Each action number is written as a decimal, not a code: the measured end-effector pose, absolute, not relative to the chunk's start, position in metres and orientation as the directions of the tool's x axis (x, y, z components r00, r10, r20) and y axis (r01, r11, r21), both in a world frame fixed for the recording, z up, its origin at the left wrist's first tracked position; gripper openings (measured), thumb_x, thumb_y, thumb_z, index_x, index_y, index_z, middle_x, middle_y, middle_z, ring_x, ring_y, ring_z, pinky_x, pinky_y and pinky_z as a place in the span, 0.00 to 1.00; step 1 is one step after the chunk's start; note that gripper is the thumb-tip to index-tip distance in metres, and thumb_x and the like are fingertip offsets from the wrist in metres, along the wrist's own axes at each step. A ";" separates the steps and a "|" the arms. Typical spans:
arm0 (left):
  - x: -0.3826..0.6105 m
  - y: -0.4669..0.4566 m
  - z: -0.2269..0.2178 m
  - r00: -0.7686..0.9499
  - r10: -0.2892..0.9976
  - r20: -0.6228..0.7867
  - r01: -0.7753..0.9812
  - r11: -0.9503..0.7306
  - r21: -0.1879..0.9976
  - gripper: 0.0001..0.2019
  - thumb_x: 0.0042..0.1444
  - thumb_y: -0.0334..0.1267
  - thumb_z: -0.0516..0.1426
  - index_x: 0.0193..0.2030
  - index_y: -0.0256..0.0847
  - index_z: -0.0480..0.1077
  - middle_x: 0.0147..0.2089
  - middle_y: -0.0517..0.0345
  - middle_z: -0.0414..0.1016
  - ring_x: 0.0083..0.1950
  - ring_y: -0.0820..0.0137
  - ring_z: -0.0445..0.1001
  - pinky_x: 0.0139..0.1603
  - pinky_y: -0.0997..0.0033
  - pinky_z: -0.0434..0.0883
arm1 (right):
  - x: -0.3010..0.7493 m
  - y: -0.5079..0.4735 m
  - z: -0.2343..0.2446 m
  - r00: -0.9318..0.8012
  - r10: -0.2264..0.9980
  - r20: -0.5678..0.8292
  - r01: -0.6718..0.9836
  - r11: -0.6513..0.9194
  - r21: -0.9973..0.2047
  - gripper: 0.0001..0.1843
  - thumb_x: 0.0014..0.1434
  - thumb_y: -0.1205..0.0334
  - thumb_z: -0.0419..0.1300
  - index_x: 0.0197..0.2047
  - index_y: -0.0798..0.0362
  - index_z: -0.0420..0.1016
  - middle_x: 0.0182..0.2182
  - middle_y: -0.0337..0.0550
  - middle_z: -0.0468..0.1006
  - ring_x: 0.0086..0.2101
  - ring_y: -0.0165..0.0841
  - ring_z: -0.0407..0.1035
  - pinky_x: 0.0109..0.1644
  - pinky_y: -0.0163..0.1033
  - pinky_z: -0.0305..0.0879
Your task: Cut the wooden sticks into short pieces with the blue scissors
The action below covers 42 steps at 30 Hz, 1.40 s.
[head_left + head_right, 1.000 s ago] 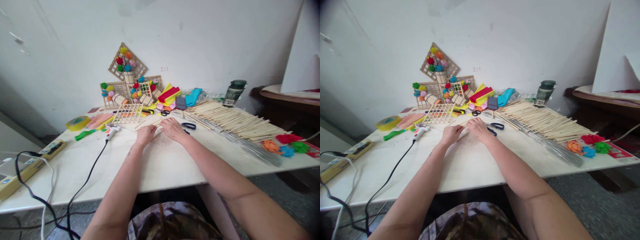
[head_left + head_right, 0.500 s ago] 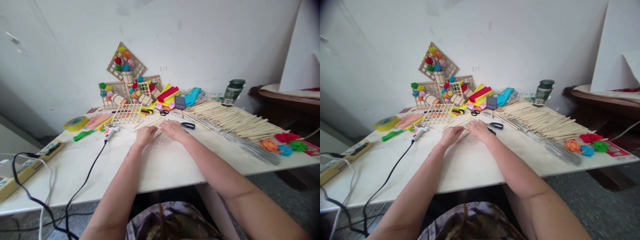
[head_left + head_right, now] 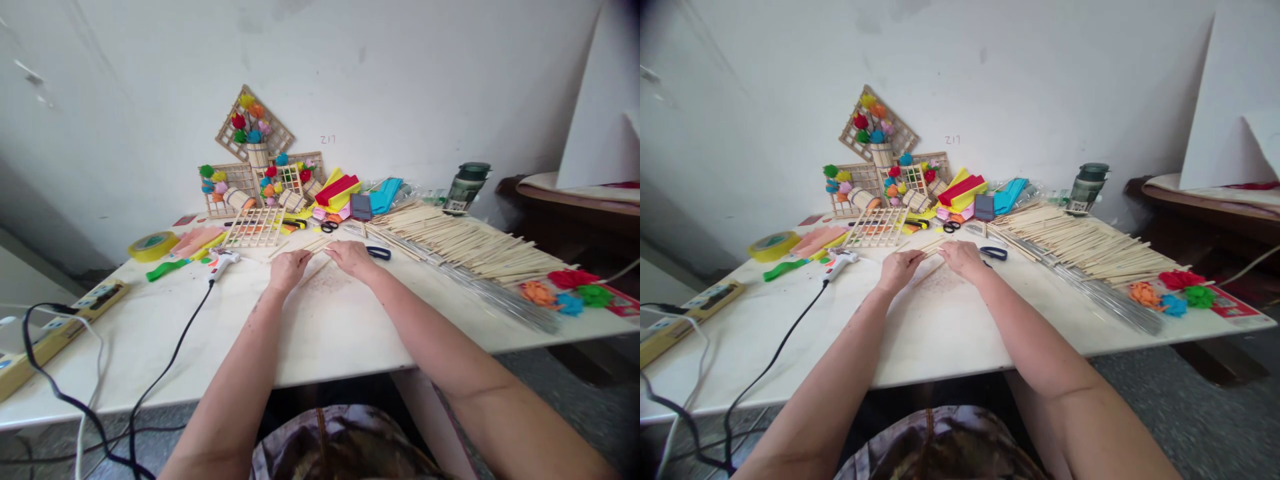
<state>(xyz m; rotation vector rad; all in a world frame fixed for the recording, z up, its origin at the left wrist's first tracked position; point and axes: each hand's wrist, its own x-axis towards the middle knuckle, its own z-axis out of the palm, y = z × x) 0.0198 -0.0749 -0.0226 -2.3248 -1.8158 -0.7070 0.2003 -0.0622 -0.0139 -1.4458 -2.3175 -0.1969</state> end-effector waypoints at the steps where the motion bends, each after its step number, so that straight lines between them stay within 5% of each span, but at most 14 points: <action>1: 0.020 -0.075 -0.023 0.188 0.892 0.412 0.935 -0.290 0.202 0.17 0.56 0.48 0.45 0.40 0.47 0.73 0.36 0.56 0.77 0.37 0.69 0.73 0.33 0.75 0.60 | 0.202 -0.062 -0.013 -0.390 0.826 0.406 0.882 0.462 -0.091 0.17 0.60 0.54 0.46 0.37 0.52 0.74 0.34 0.45 0.77 0.35 0.35 0.69 0.33 0.34 0.54; 10: 0.016 -0.070 -0.029 0.217 0.886 0.410 0.818 -0.394 0.419 0.16 0.53 0.46 0.49 0.41 0.41 0.72 0.32 0.56 0.76 0.31 0.72 0.71 0.31 0.77 0.61 | 0.218 -0.049 -0.018 -0.270 0.807 0.526 0.717 0.532 -0.449 0.13 0.51 0.54 0.57 0.29 0.55 0.77 0.24 0.40 0.75 0.27 0.28 0.65 0.29 0.31 0.52; 19: 0.008 -0.070 -0.028 0.177 0.929 0.325 0.776 -0.335 0.535 0.15 0.48 0.48 0.52 0.30 0.39 0.73 0.21 0.61 0.70 0.25 0.75 0.65 0.26 0.78 0.59 | 0.232 -0.044 -0.018 -0.353 0.846 0.400 0.463 0.529 -0.711 0.14 0.46 0.56 0.59 0.23 0.59 0.75 0.17 0.36 0.67 0.21 0.25 0.58 0.26 0.31 0.52; 28: -0.009 -0.066 -0.028 0.216 0.948 0.232 0.799 -0.308 0.516 0.15 0.43 0.50 0.54 0.30 0.42 0.75 0.27 0.60 0.74 0.29 0.73 0.68 0.28 0.76 0.59 | 0.238 -0.042 -0.019 -0.402 0.867 0.294 0.439 0.465 -0.769 0.15 0.43 0.53 0.60 0.24 0.59 0.75 0.16 0.36 0.64 0.20 0.24 0.55 0.24 0.31 0.51; 34: -0.028 -0.060 -0.026 -0.119 0.947 0.297 0.815 -0.078 0.574 0.16 0.45 0.51 0.53 0.32 0.46 0.74 0.26 0.62 0.75 0.28 0.73 0.69 0.26 0.76 0.57 | 0.230 -0.037 -0.026 -0.116 0.936 0.332 0.368 0.350 -0.861 0.21 0.46 0.54 0.57 0.41 0.59 0.73 0.18 0.36 0.67 0.18 0.25 0.58 0.22 0.31 0.55; 38: -0.031 -0.056 -0.030 -0.240 0.914 0.327 0.721 -0.058 0.691 0.18 0.45 0.53 0.52 0.28 0.43 0.74 0.22 0.62 0.72 0.24 0.75 0.65 0.24 0.77 0.56 | 0.237 -0.027 -0.031 0.071 0.923 0.377 0.492 0.296 -0.819 0.12 0.46 0.57 0.57 0.23 0.58 0.73 0.16 0.37 0.68 0.18 0.26 0.60 0.23 0.32 0.56; 42: -0.014 -0.057 -0.035 -0.161 0.955 0.249 0.531 -0.128 0.838 0.20 0.44 0.55 0.52 0.26 0.37 0.72 0.17 0.61 0.67 0.18 0.79 0.58 0.20 0.77 0.54 | 0.231 -0.033 -0.029 0.038 0.945 0.324 0.505 0.261 -0.822 0.14 0.45 0.55 0.57 0.17 0.57 0.69 0.12 0.36 0.65 0.15 0.24 0.56 0.21 0.30 0.53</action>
